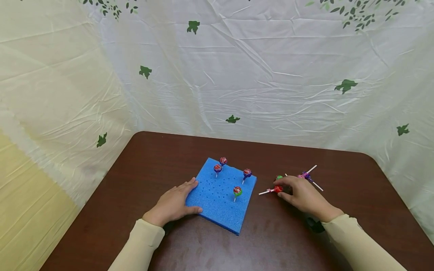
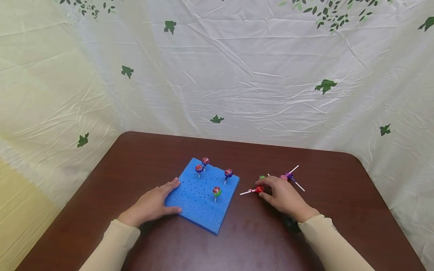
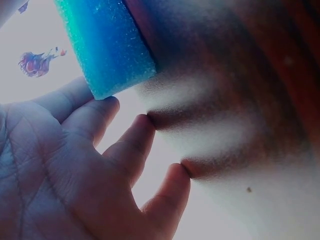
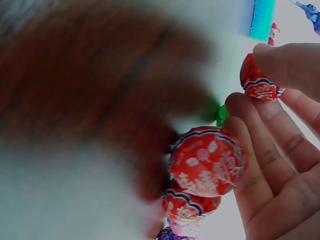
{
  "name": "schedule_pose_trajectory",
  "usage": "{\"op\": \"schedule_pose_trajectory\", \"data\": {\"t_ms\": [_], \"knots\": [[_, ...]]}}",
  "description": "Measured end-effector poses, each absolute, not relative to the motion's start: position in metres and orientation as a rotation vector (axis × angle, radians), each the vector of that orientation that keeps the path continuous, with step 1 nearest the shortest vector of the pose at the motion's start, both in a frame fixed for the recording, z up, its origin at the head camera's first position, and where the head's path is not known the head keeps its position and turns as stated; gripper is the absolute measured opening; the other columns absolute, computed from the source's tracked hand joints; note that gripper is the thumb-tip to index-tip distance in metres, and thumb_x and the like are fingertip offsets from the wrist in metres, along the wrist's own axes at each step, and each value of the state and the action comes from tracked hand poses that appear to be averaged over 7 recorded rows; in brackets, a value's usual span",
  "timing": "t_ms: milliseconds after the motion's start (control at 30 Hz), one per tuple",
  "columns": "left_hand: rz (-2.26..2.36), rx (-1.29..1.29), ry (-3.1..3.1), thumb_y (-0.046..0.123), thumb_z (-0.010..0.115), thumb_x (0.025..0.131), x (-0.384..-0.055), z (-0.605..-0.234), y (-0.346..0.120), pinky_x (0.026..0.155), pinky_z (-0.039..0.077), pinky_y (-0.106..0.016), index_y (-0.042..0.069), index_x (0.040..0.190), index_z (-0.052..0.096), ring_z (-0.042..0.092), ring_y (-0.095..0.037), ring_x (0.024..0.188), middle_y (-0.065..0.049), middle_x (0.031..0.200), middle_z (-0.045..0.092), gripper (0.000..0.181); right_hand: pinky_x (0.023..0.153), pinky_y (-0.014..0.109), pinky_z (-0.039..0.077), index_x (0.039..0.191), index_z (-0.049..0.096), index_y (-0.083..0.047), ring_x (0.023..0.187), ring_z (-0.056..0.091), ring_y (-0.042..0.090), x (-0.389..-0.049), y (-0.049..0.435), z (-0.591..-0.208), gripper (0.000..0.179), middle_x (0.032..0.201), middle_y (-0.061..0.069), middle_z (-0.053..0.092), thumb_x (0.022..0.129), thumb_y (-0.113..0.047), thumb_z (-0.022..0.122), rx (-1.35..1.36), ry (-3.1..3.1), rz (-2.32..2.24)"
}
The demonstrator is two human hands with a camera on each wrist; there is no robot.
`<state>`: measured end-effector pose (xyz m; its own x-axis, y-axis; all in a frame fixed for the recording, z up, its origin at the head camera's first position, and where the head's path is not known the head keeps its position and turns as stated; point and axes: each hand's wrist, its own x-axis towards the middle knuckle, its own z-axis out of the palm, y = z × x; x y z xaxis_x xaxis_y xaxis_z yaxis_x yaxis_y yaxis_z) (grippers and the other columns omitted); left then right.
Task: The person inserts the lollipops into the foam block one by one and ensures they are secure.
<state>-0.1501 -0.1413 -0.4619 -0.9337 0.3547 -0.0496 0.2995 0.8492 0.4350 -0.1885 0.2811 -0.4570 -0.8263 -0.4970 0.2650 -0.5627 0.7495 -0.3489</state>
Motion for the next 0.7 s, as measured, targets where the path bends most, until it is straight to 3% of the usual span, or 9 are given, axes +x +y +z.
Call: {"op": "schedule_pose_trajectory", "data": {"t_ms": [233, 700], "knots": [[0.642, 0.517, 2.912, 0.05, 0.078, 0.082, -0.15, -0.462, -0.141, 0.114, 0.027, -0.055, 0.011, 0.154, 0.04, 0.033, -0.03, 0.144, -0.006, 0.159, 0.033, 0.09, 0.08, 0.042, 0.058, 0.111, 0.071, -0.008, 0.09, 0.069, 0.015, -0.185, 0.279, -0.45, 0.032, 0.103, -0.005, 0.069, 0.081, -0.005, 0.083, 0.827, -2.761, 0.801], [0.653, 0.508, 2.909, 0.049, 0.078, 0.082, -0.15, -0.461, -0.14, 0.114, 0.027, -0.055, 0.01, 0.153, 0.04, 0.033, -0.031, 0.144, -0.006, 0.159, 0.034, 0.09, 0.073, 0.039, 0.06, 0.113, 0.069, -0.012, 0.086, 0.069, 0.015, -0.181, 0.27, -0.423, 0.04, 0.104, -0.004, 0.064, 0.078, 0.004, 0.083, 0.87, -2.613, 0.991]]}}
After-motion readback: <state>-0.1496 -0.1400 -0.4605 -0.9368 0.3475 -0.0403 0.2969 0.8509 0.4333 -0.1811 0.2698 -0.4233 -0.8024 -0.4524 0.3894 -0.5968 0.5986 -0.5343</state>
